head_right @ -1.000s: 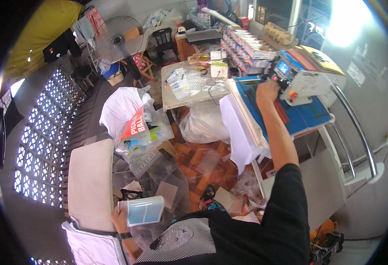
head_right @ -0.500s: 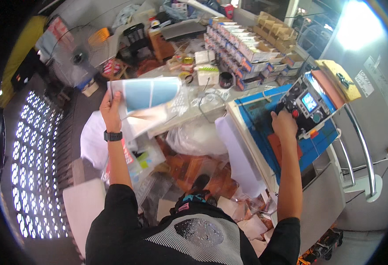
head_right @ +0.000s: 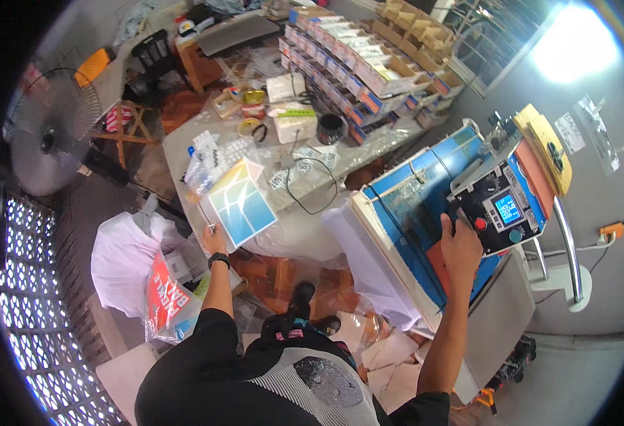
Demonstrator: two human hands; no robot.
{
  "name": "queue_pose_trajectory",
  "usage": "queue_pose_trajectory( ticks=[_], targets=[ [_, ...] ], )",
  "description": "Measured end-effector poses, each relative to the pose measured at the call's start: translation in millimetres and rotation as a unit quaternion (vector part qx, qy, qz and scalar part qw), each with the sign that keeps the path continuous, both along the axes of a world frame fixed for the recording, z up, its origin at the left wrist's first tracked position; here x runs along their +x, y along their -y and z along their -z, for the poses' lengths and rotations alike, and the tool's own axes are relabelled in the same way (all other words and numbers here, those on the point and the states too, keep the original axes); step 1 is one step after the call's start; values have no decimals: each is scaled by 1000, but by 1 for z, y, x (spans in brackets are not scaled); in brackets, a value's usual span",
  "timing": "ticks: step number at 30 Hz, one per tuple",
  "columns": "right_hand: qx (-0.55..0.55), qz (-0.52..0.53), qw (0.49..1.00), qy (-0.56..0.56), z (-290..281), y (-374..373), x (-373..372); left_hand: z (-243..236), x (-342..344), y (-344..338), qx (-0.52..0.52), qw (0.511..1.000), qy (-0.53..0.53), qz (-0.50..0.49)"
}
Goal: The person prepares a white t-shirt on a heat press, cuts a design from a sheet using shears, positions it on the shirt, and operates a digital press machine.
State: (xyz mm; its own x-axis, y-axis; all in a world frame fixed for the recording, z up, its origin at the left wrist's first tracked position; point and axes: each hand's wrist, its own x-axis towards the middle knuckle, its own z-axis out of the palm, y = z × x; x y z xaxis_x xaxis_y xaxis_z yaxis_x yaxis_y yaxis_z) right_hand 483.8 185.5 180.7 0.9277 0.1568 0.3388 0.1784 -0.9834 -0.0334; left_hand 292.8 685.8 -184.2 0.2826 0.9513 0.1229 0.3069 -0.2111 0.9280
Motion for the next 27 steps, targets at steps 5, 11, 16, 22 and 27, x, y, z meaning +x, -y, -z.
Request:
queue_pose_trajectory(
  ticks=[5,11,16,22,27],
  targets=[
    [3,-4,999,47,3,-2,-2,9,0,21,94,993,-76,6],
    [-2,-12,998,64,16,17,-1,-79,52,-20,83,994,33,67],
    [-8,-23,996,84,19,23,5,-140,105,-128,23,997,69,29],
    [-16,35,999,22,15,34,1,-249,168,-207,143,953,264,-48],
    [12,-35,988,152,16,82,-27,-179,168,-144,143,975,172,15]
  ],
)
